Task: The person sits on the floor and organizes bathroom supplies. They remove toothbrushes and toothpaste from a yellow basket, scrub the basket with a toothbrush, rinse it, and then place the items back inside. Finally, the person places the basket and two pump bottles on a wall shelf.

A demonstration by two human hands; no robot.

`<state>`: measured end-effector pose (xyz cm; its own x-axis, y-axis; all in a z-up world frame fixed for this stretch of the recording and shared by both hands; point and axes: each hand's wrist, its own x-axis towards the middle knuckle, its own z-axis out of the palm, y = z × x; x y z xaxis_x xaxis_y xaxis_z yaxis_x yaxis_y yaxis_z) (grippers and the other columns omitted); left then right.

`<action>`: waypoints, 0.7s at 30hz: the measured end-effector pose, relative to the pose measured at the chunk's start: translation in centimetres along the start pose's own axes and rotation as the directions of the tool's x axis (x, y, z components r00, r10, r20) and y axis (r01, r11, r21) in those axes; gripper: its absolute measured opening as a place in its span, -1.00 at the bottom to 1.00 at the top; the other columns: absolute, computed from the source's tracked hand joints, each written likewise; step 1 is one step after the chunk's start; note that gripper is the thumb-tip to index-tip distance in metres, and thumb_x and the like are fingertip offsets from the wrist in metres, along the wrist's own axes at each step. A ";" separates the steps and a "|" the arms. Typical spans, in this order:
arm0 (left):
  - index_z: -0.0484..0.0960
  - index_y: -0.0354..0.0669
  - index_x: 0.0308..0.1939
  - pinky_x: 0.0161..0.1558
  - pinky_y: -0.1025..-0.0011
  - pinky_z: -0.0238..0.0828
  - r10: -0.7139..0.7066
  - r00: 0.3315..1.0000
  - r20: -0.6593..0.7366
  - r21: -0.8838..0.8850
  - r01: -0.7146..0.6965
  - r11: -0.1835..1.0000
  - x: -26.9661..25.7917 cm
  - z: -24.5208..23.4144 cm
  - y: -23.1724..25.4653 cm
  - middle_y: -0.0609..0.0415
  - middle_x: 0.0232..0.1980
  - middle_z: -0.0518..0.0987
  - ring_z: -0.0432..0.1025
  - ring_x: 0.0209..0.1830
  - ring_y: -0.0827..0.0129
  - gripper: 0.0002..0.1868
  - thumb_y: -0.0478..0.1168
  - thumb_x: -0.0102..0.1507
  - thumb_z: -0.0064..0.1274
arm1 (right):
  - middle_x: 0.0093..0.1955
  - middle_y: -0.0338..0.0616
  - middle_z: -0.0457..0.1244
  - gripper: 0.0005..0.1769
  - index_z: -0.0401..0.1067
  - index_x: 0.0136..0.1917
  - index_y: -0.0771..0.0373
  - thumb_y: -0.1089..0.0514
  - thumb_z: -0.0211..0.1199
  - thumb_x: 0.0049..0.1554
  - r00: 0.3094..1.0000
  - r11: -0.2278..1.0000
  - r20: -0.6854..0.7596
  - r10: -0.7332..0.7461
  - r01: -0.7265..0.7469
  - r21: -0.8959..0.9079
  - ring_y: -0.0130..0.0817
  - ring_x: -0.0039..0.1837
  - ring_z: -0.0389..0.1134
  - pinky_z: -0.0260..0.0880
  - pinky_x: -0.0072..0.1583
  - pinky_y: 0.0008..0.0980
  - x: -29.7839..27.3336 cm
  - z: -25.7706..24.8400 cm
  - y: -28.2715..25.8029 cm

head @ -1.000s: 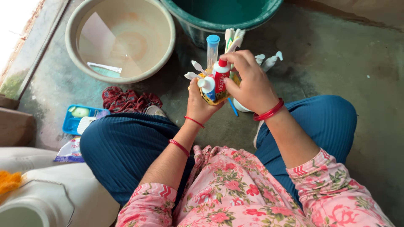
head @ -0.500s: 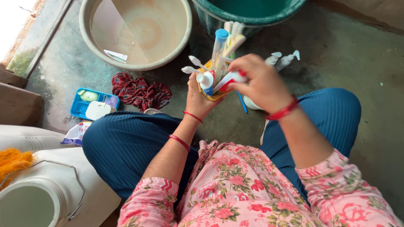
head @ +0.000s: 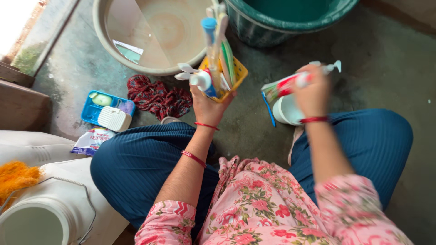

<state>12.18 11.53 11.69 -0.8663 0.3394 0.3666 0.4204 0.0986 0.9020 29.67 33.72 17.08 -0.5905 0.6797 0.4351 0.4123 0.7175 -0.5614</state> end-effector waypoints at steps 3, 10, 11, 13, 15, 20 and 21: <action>0.21 -0.27 0.32 0.25 0.23 0.43 -0.087 0.996 0.031 -0.047 0.088 0.995 0.4 0.2 0.6 -0.08 0.23 0.48 0.48 0.23 0.13 0.03 0.01 0.00 0.57 | -0.05 -0.03 0.36 -0.63 0.43 -0.01 0.21 0.31 0.45 -0.09 0.913 0.933 0.220 0.344 -0.358 0.030 -0.05 0.04 0.45 0.45 0.09 -0.14 -5.0 9.5 7.1; 0.23 -0.30 0.42 0.32 0.24 0.42 -0.023 0.999 0.028 -0.129 0.026 0.991 0.1 0.6 2.6 -0.10 0.30 0.44 0.44 0.31 0.16 0.03 -0.08 0.05 0.55 | 0.00 -0.06 0.33 -0.57 0.36 0.07 0.22 0.33 0.39 -0.08 0.474 0.451 0.531 0.703 -0.874 0.183 -0.18 -0.01 0.47 0.58 -0.05 -0.10 -13.7 19.7 13.8; 0.28 -0.28 0.40 0.30 0.25 0.45 -0.088 0.992 0.088 -0.128 0.099 0.987 0.1 0.6 2.7 -0.07 0.28 0.50 0.49 0.28 0.19 -0.01 -0.07 0.05 0.54 | 0.01 -0.08 0.31 -0.55 0.34 0.09 0.21 0.33 0.40 -0.07 0.448 0.368 0.565 0.693 -0.894 0.257 -0.20 0.00 0.44 0.58 -0.04 -0.12 -14.3 20.4 14.5; 0.39 -0.25 0.35 0.26 0.29 0.52 -0.211 0.955 0.206 -0.119 0.239 0.964 0.0 0.5 2.8 -0.01 0.22 0.61 0.58 0.22 0.26 -0.09 -0.03 0.05 0.52 | 0.03 -0.13 0.27 -0.51 0.31 0.12 0.20 0.34 0.40 -0.05 0.403 0.184 0.632 0.662 -0.905 0.385 -0.26 0.01 0.39 0.59 -0.02 -0.16 -15.1 20.8 15.3; 0.30 -0.27 0.39 0.28 0.28 0.49 -0.172 0.967 0.189 -0.178 0.206 0.962 0.0 0.6 2.7 -0.04 0.25 0.56 0.54 0.24 0.23 -0.01 -0.04 0.02 0.52 | 0.00 -0.11 0.30 -0.52 0.33 0.17 0.12 0.32 0.34 -0.01 0.304 0.242 0.589 0.749 -0.953 0.184 -0.28 -0.02 0.37 0.50 -0.03 -0.22 -15.5 20.9 15.7; 0.22 -0.30 0.38 0.27 0.19 0.40 -0.028 0.998 0.055 -0.037 0.030 0.999 0.1 1.1 1.9 -0.14 0.27 0.43 0.43 0.27 0.08 0.11 -0.09 -0.09 0.58 | 0.03 -0.18 0.34 -0.61 0.41 0.18 0.27 0.33 0.34 0.07 0.745 0.636 0.301 0.595 -0.666 0.390 -0.44 0.03 0.38 0.41 0.07 -0.43 -11.4 19.0 12.3; 0.22 -0.29 0.38 0.26 0.18 0.40 -0.032 0.998 0.050 -0.028 0.033 0.999 0.0 1.2 1.7 -0.16 0.26 0.43 0.43 0.27 0.04 0.11 -0.09 -0.10 0.58 | 0.06 -0.18 0.33 -0.64 0.40 0.19 0.28 0.33 0.31 0.11 0.830 0.662 0.215 0.514 -0.544 0.515 -0.45 0.05 0.38 0.42 0.09 -0.43 -9.4 17.3 9.5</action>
<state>13.25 12.85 12.89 -0.8646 0.3821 0.3263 0.3840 0.0837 0.9195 27.13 31.55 -4.51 -0.4275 0.9005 -0.0793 0.2368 0.0268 -0.9712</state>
